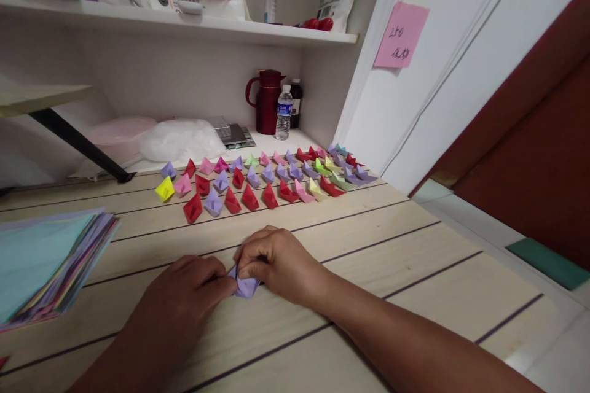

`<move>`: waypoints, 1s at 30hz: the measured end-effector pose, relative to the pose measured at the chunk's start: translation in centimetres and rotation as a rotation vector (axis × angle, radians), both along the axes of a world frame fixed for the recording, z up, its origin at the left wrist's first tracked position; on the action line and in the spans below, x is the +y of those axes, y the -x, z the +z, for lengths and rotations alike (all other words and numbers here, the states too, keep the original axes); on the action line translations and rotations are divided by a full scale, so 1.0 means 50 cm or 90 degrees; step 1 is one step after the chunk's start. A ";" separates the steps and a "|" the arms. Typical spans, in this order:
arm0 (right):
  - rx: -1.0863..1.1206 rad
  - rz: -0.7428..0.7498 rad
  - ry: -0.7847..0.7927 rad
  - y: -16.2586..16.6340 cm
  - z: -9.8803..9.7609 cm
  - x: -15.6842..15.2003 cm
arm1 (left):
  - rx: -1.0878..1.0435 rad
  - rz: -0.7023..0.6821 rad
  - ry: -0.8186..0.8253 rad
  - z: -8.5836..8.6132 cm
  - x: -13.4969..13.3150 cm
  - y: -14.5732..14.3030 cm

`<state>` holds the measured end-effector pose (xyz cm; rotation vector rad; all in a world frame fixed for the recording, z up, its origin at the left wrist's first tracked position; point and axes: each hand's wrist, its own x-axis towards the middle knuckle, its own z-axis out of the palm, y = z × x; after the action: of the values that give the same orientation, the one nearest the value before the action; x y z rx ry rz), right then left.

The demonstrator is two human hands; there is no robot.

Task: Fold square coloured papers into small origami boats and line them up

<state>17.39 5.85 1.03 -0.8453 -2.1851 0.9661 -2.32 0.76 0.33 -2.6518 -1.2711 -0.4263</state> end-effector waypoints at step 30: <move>-0.125 -0.059 0.047 -0.025 0.013 0.014 | -0.070 0.039 0.186 -0.007 0.005 0.000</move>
<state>18.62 6.53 1.67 -1.1077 -2.2623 0.9592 -2.34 1.02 0.00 -2.8490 -1.5518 -0.4117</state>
